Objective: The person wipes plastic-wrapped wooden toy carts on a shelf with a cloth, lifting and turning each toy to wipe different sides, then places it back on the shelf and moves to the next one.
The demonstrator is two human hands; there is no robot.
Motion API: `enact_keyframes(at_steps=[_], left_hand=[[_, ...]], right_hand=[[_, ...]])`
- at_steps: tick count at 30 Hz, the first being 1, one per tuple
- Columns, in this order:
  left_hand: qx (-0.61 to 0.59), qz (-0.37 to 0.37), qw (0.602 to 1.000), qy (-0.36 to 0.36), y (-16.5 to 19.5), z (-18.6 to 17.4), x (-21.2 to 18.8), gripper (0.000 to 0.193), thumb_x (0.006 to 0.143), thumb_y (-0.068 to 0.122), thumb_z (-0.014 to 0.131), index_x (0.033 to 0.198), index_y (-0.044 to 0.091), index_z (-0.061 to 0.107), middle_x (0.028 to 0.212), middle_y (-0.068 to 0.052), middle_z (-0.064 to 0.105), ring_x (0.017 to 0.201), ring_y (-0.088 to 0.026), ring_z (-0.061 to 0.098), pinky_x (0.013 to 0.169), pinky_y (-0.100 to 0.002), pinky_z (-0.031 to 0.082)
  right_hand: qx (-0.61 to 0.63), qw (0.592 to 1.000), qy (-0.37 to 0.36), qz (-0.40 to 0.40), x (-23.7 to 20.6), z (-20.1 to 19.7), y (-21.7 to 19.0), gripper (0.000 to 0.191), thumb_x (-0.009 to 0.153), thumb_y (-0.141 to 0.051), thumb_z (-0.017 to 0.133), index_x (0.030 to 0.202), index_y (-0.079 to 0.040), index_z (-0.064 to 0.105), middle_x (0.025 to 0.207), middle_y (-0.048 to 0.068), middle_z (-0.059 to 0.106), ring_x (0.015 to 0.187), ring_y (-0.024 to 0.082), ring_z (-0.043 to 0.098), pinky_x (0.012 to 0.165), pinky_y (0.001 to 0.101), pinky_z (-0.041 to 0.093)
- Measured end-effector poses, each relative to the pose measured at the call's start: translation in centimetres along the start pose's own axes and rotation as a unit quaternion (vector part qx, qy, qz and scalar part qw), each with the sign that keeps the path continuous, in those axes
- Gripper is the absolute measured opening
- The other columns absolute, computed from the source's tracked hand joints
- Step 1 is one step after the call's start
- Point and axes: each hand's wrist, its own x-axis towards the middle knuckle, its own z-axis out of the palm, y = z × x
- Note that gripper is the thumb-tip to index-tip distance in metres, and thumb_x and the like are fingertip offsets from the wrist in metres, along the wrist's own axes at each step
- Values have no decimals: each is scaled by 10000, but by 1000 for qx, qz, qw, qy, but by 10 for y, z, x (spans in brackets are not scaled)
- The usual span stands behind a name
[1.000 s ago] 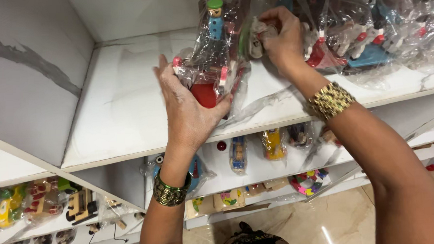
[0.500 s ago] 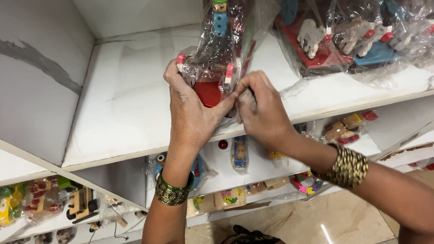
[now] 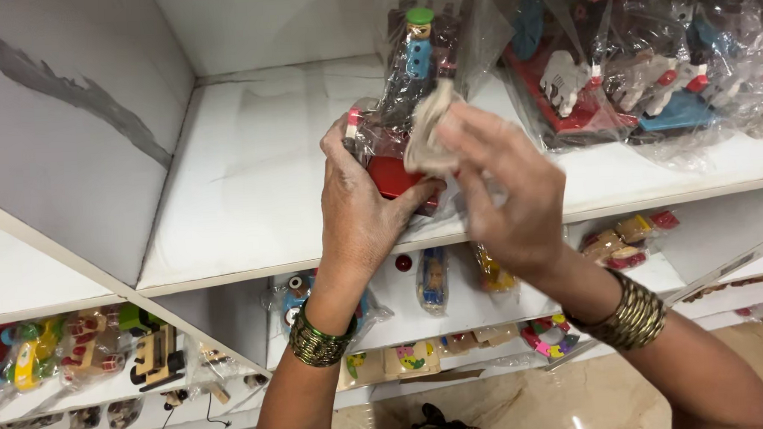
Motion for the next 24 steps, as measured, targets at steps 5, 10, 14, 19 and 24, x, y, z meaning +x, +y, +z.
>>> enact_keyframes(at_steps=[5, 10, 14, 19, 24], left_hand=[[19, 60, 998, 13, -3, 1, -3, 854, 836, 190, 866, 1432, -2, 285, 1331, -244, 592, 1241, -385, 626, 1062, -430, 501], [28, 31, 999, -26, -5, 1, -3, 889, 801, 176, 822, 1469, 16, 259, 1305, -207, 627, 1204, -375, 649, 1035, -433, 511], [33, 19, 998, -54, -2, 2, -1, 1012, 779, 303, 905, 1491, 30, 240, 1340, -238, 597, 1213, -400, 621, 1011, -450, 502], [71, 76, 993, -50, -1, 0, -3, 906, 806, 226, 861, 1523, 28, 345, 1358, -238, 599, 1209, -398, 597, 1054, -466, 470], [51, 79, 995, -35, -2, -1, -6, 755, 820, 187, 831, 1459, 33, 459, 1250, -194, 613, 1145, -346, 633, 990, -424, 516]], right_hand=[[-144, 971, -48, -185, -13, 6, -6, 324, 939, -22, 701, 1263, -12, 695, 1327, 152, 658, 1246, 331, 657, 1033, 412, 595], [-208, 952, -69, -216, -28, 12, 1, 306, 946, -52, 700, 1248, 2, 701, 1280, 166, 660, 1164, 331, 663, 896, 393, 595], [-193, 968, -78, -141, -46, 10, 17, 340, 925, -49, 707, 1264, -59, 699, 1187, 136, 643, 1066, 311, 657, 816, 385, 589], [-178, 971, -157, -14, -42, -23, 18, 358, 888, -66, 718, 1242, -119, 706, 1131, 72, 669, 999, 256, 663, 772, 374, 574], [-176, 978, -80, -74, -11, -39, -14, 369, 982, -62, 725, 1348, -95, 686, 1261, 95, 647, 1082, 263, 646, 872, 389, 567]])
